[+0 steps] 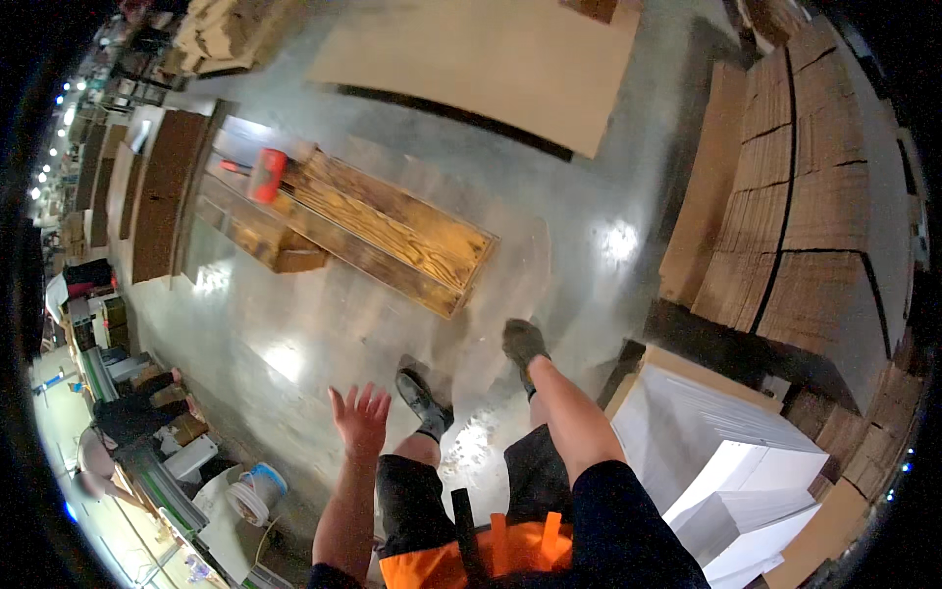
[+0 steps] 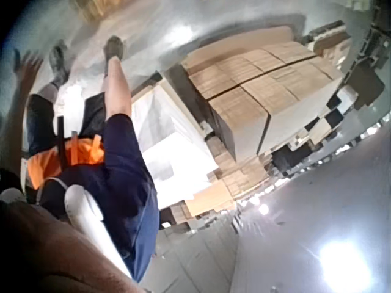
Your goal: The person rubs a wood panel, then takes curved wood components from a stack and places them onto a separate stack on a workbench.
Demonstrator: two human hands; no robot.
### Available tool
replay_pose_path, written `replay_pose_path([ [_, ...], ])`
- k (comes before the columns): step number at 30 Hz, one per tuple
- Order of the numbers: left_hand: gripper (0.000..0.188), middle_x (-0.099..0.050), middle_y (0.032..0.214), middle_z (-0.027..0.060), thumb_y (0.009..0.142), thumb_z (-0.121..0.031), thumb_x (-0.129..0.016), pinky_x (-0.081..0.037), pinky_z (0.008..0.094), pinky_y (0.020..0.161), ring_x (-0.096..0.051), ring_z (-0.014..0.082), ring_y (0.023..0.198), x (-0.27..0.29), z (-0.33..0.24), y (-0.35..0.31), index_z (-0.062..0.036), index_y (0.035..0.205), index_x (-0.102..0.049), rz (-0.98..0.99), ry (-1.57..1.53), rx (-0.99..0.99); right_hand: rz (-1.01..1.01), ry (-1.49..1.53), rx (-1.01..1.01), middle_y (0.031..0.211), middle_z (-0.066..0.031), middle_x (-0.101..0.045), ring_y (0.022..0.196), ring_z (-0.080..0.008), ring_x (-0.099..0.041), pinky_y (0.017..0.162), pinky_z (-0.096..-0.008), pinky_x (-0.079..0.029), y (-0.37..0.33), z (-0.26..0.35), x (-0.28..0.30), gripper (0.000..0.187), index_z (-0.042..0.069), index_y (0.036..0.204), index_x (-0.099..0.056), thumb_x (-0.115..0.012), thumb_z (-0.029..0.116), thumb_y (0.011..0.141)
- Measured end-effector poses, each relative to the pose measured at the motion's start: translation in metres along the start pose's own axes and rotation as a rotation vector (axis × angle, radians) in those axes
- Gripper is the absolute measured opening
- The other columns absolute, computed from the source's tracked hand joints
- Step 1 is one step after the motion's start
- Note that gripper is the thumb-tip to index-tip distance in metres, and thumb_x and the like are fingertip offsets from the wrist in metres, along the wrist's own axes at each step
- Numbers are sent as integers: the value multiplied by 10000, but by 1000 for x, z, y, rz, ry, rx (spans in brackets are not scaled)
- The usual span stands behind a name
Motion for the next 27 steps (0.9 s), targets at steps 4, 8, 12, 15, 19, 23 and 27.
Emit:
replay_pose_path([
  [4, 799, -396, 1342, 172, 863, -612, -522, -388, 492, 1001, -463, 353, 1152, -15, 49, 96, -63, 1382, -260, -185, -257, 143, -23, -90, 106, 1339, -130, -511, 1163, -252, -551, 940, -329, -452, 19, 68, -44, 542, 141, 1353, -444, -546, 104, 822],
  [8, 749, -498, 1156, 130, 866, -632, -490, -407, 470, 972, -513, 293, 1024, -39, 92, 158, -61, 1332, -355, -212, -201, 279, 73, -71, 84, 1423, -159, -419, 1246, -310, -481, 998, -340, -427, 51, 67, -62, 634, 133, 1393, -410, -578, 70, 784],
  [12, 669, -525, 1289, 106, 909, -624, -381, -384, 483, 1011, -504, 260, 1170, -44, 108, 195, -81, 1285, -482, -68, -183, 265, -35, -112, 268, 1418, -154, -421, 1277, -293, -442, 1029, -356, -408, 60, 54, -68, 655, 136, 1380, -421, -595, 89, 751],
  [15, 681, -479, 1353, 95, 914, -614, -373, -376, 481, 1021, -469, 292, 1217, -57, 116, 208, -98, 1356, -425, 255, -209, 229, -30, -145, 247, 1419, -146, -420, 1293, -288, -421, 1046, -360, -392, 60, 52, -66, 658, 137, 1370, -435, -591, 76, 734],
  [19, 707, -427, 1397, 99, 893, -622, -390, -371, 475, 1033, -430, 296, 1253, -78, 123, 216, -122, 1393, -381, 521, -296, 287, -83, -218, 245, 1391, -143, -453, 1274, -319, -432, 1055, -379, -378, 62, 54, -63, 667, 148, 1354, -458, -521, 24, 703],
  [23, 691, -412, 1409, 101, 900, -593, -411, -373, 467, 1035, -424, 295, 1257, -66, 127, 230, -119, 1400, -368, 662, -338, 303, -116, -377, 282, 1369, -142, -476, 1247, -339, -445, 1053, -395, -371, 53, 62, -72, 672, 162, 1342, -476, -500, 14, 687],
  [27, 677, -422, 1400, 104, 903, -575, -425, -385, 461, 1025, -433, 291, 1250, -55, 131, 229, -113, 1395, -373, 684, -323, 310, -143, -305, 319, 1332, -131, -514, 1219, -336, -472, 1033, -399, -391, 46, 48, -81, 663, 168, 1332, -490, -498, -5, 691],
])
Point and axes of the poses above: each hand's wrist, its own y-axis towards the middle knuckle, its own x-axis out of the back of the hand, z = x × y, the point moved 2 cm from there along y, towards the middle knuckle
